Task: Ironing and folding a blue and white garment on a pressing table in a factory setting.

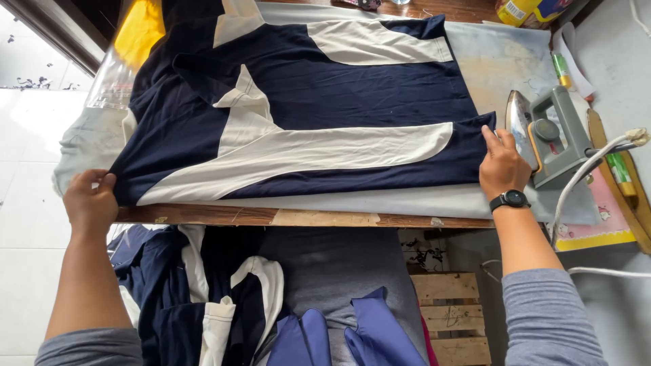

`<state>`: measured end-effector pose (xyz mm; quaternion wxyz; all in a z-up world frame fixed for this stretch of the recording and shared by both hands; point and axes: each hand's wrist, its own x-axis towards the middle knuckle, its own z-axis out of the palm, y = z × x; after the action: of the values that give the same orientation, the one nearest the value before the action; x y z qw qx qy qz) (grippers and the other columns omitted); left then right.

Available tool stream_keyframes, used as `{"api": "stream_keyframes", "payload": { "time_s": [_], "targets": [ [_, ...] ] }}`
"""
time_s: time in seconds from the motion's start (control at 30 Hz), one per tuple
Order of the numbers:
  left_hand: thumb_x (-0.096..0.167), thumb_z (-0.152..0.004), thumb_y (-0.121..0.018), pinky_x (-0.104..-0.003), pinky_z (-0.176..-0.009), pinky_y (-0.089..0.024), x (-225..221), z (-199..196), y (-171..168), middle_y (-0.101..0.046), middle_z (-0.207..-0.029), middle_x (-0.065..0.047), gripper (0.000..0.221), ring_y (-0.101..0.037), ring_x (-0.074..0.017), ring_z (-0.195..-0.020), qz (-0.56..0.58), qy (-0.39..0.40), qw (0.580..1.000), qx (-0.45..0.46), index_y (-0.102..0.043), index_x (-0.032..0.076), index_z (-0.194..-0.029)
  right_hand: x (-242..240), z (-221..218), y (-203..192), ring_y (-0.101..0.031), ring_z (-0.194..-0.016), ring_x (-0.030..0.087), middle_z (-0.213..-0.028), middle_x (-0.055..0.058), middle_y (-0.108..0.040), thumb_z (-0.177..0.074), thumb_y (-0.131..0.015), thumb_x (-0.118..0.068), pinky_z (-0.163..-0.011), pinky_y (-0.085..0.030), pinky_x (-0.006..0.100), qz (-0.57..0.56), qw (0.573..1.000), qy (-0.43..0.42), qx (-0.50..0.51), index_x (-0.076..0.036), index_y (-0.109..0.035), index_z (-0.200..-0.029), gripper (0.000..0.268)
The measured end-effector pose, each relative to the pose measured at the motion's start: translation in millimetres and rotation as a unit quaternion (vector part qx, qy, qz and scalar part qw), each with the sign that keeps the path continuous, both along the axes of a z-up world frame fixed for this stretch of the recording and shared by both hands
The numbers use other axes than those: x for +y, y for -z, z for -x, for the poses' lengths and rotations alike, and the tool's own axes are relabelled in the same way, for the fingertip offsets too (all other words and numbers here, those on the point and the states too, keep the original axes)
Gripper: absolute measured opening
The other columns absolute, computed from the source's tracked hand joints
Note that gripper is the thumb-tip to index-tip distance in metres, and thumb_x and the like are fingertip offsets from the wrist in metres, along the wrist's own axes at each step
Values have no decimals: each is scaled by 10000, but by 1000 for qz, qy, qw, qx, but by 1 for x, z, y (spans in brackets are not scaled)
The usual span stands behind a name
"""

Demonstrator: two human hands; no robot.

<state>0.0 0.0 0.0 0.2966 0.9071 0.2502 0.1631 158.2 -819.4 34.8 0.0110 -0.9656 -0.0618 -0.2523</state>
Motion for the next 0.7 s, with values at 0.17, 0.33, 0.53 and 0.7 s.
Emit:
{"api": "stream_keyframes", "payload": {
  "time_s": [0.17, 0.33, 0.53, 0.7],
  "targets": [
    [183, -1099, -713, -375, -769, -457, 12, 18, 22, -663, -946, -78, 136, -586, -241, -848, 57, -43, 997, -34, -730, 62, -1159, -6, -6, 3, -672, -995, 303, -1383, -4, -628, -1069, -510, -108, -659, -531, 491, -49, 994, 7, 101, -295, -685, -1425, 438],
    [177, -1125, -694, -370, -668, -432, 5, 30, 7, -648, -804, -54, 112, -512, -189, -711, 95, -50, 994, 0, -716, 71, -1151, 0, -10, 0, -669, -1086, 325, -1468, -15, -589, -1073, -449, -194, -670, -556, 531, -17, 985, 29, 167, -324, -607, -1483, 459],
    [167, -1103, -693, -389, -685, -451, 1, 33, -2, -669, -836, -82, 123, -556, -228, -724, 84, -47, 995, 25, -728, 65, -1163, 1, -12, -4, -693, -975, 355, -1467, -31, -590, -1029, -403, -148, -656, -549, 517, -12, 982, 36, 183, -362, -567, -1514, 556],
    [173, -1092, -685, -419, -741, -493, -11, 28, -15, -694, -995, -157, 198, -624, -297, -849, 89, -38, 995, 38, -726, 36, -1229, 14, -14, -20, -710, -884, 434, -1447, 24, -559, -1103, -383, -356, -606, -551, 585, 26, 977, 45, 207, -314, -490, -1548, 460]
  ]
}}
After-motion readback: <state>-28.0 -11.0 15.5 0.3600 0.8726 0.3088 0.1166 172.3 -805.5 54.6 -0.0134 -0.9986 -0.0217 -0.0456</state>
